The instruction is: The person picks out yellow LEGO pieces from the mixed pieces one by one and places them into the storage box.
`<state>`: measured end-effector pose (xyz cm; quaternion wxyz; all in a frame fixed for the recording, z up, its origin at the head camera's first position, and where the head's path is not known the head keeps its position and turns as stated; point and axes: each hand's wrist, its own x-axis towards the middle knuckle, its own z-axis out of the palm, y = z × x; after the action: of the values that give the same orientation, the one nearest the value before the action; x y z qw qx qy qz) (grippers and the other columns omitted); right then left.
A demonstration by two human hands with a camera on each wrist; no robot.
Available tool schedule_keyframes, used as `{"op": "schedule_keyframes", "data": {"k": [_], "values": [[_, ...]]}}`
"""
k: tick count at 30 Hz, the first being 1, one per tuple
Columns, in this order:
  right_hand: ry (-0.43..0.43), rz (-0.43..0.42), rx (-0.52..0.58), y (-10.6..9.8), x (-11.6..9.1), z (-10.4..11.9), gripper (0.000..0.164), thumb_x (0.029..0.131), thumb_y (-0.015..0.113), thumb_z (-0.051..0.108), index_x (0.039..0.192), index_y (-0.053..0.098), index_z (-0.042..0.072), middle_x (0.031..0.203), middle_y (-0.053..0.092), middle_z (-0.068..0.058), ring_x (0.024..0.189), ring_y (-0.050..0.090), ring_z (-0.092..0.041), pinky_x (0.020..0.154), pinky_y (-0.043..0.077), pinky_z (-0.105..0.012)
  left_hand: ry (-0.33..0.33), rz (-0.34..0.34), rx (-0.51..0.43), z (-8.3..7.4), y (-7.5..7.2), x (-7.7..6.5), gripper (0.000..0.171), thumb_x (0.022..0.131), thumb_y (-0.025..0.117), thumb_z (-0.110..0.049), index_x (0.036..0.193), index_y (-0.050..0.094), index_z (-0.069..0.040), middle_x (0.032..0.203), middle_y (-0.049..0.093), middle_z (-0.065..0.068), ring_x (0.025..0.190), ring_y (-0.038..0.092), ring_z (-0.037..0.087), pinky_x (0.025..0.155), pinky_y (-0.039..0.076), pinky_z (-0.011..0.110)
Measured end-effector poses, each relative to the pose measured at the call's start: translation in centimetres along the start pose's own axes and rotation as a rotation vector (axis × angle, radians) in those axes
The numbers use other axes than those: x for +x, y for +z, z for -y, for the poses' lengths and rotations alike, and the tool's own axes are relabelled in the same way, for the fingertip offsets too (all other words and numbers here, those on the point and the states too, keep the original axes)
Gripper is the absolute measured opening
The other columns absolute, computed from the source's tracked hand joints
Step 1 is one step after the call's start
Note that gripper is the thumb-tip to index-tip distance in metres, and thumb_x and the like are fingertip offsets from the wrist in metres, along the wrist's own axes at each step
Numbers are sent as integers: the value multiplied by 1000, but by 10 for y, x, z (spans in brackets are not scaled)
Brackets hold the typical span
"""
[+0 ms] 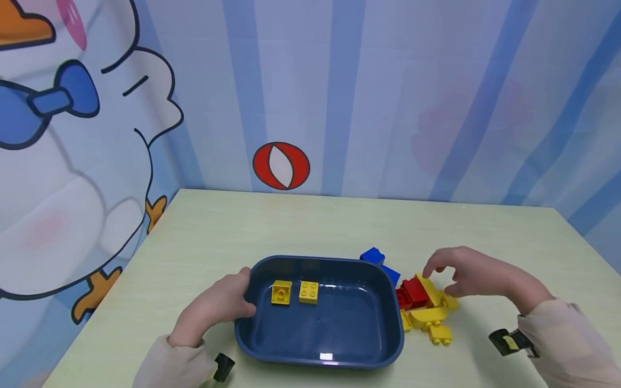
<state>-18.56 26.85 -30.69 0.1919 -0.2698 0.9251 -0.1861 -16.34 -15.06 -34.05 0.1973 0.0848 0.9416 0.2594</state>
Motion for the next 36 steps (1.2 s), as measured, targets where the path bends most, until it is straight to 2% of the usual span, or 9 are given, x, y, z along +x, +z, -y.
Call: {"op": "schedule_keyframes", "data": {"k": [7,13,20,27,36], "values": [[7,30,33,8,-3,-8,34,69,77,-2,94,64,18,105,59,0,97,53,-29,71,51,-42,2,-2,1,0,0,0,71,78,67,-3,133,28,17,112,56,24,73,54,22,62,47,32],[3,23,44,17,-3,-14,36,67,77,-4,90,63,19,102,58,2,94,52,-26,71,51,-41,0,-2,-1,-1,0,-1,72,79,67,-3,135,26,17,117,54,26,77,55,23,65,48,33],[-42,-22,9,26,-2,-17,37,63,78,-8,82,59,18,92,55,6,85,50,-20,66,50,-33,5,-7,-6,-2,-1,-2,71,78,67,-2,133,28,17,115,55,26,74,55,22,63,48,33],[-54,-51,3,32,1,-20,41,60,71,-16,76,53,17,83,50,7,80,48,-17,64,47,-27,16,-16,-2,-2,-1,-3,72,76,66,-1,134,27,17,115,55,25,76,54,23,64,46,32],[-71,-82,-63,34,0,-26,38,62,74,-10,74,50,17,74,46,9,72,45,-11,61,42,-25,19,-10,4,-2,-1,-2,73,77,66,-2,135,27,17,117,54,27,78,54,23,65,46,33]]}}
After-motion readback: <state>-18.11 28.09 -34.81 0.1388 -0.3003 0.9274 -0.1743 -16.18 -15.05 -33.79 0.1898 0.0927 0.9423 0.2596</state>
